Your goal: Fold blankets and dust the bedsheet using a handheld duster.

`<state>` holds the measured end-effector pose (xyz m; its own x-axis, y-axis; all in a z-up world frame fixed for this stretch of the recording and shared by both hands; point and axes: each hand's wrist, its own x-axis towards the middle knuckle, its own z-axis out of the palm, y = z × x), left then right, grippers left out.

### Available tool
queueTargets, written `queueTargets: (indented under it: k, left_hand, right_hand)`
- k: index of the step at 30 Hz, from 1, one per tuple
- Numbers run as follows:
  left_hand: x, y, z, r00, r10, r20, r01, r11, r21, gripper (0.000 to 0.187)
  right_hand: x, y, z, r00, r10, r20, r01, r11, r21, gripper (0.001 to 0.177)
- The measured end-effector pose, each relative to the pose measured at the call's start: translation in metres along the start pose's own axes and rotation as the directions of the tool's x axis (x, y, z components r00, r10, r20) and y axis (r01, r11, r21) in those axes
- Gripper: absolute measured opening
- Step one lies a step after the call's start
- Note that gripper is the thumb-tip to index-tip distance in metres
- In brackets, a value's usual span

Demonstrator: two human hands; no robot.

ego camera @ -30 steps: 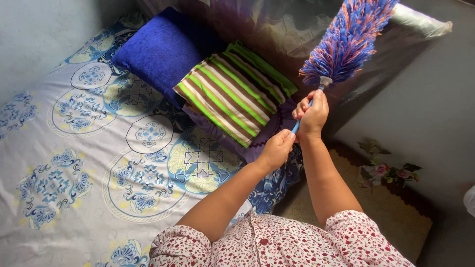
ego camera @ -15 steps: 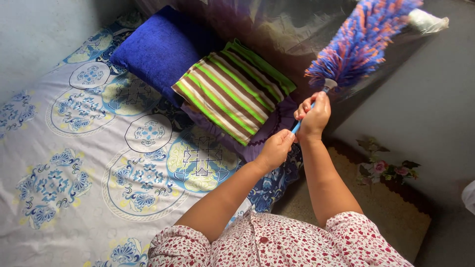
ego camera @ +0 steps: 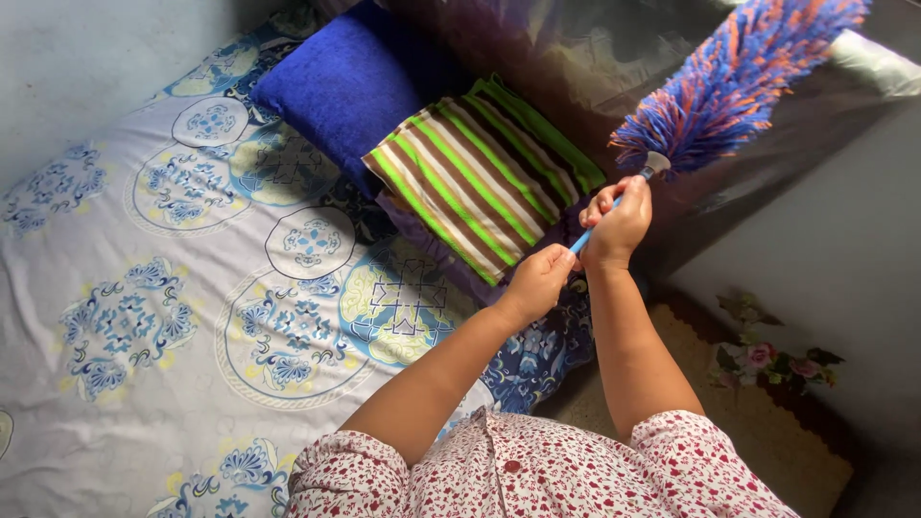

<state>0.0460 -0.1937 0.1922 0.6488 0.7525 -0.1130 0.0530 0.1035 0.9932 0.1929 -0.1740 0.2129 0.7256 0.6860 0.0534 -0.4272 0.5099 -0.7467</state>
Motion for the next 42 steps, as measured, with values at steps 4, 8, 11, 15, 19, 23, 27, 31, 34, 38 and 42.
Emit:
queueTargets:
  k: [4, 8, 11, 15, 19, 23, 27, 31, 34, 38, 42]
  left_hand:
    - [0.018, -0.012, -0.01, 1.0, -0.014, -0.02, 0.012, 0.995, -0.101, 0.028]
    - [0.026, -0.006, -0.012, 0.999, 0.016, -0.04, -0.018, 0.999, -0.048, 0.028]
    - [0.03, -0.006, -0.014, 0.999, 0.008, -0.035, -0.012, 0.995, -0.097, 0.028]
    - [0.04, -0.013, -0.019, 0.999, -0.014, -0.038, 0.008, 0.989, -0.151, 0.028]
    - [0.038, 0.003, -0.024, 0.998, 0.06, -0.029, -0.065, 0.973, -0.221, 0.02]
    - [0.042, 0.005, -0.034, 0.992, 0.088, -0.091, -0.1, 0.987, -0.128, 0.023]
    - [0.054, -0.004, -0.043, 0.99, 0.041, -0.137, -0.068, 0.978, -0.199, 0.023]
    - [0.069, -0.008, -0.049, 0.99, 0.043, -0.138, -0.077, 0.963, -0.258, 0.021]
    - [0.078, 0.001, -0.051, 0.986, 0.087, -0.143, -0.119, 0.965, -0.234, 0.022]
    - [0.084, -0.002, -0.051, 0.993, 0.056, -0.105, -0.086, 0.944, -0.319, 0.019]
    - [0.089, -0.023, -0.052, 0.992, 0.063, -0.113, -0.097, 0.939, -0.331, 0.019]
  right_hand:
    - [0.015, 0.009, 0.016, 0.997, 0.041, 0.058, -0.041, 0.999, 0.003, 0.024]
    - [0.029, 0.011, 0.026, 0.99, 0.095, 0.108, -0.093, 0.995, -0.031, 0.026]
    - [0.038, 0.015, 0.03, 0.978, 0.152, 0.144, -0.146, 0.988, -0.048, 0.026]
    - [0.046, 0.02, 0.037, 0.963, 0.208, 0.174, -0.195, 0.977, -0.089, 0.025]
    - [0.049, 0.023, 0.045, 0.964, 0.199, 0.177, -0.191, 0.98, -0.06, 0.025]
    - [0.053, 0.034, 0.048, 0.984, 0.086, 0.159, -0.09, 0.996, 0.017, 0.025]
    - [0.063, 0.049, 0.055, 0.976, 0.15, 0.158, -0.154, 0.988, 0.018, 0.025]
    - [0.085, 0.063, 0.068, 0.967, 0.173, 0.186, -0.17, 0.985, -0.033, 0.025]
    - [0.107, 0.069, 0.076, 0.951, 0.213, 0.224, -0.202, 0.977, -0.07, 0.024]
    - [0.12, 0.069, 0.077, 0.934, 0.235, 0.27, -0.23, 0.972, -0.048, 0.026]
    - [0.113, 0.074, 0.074, 0.963, 0.106, 0.249, -0.102, 0.994, -0.026, 0.028]
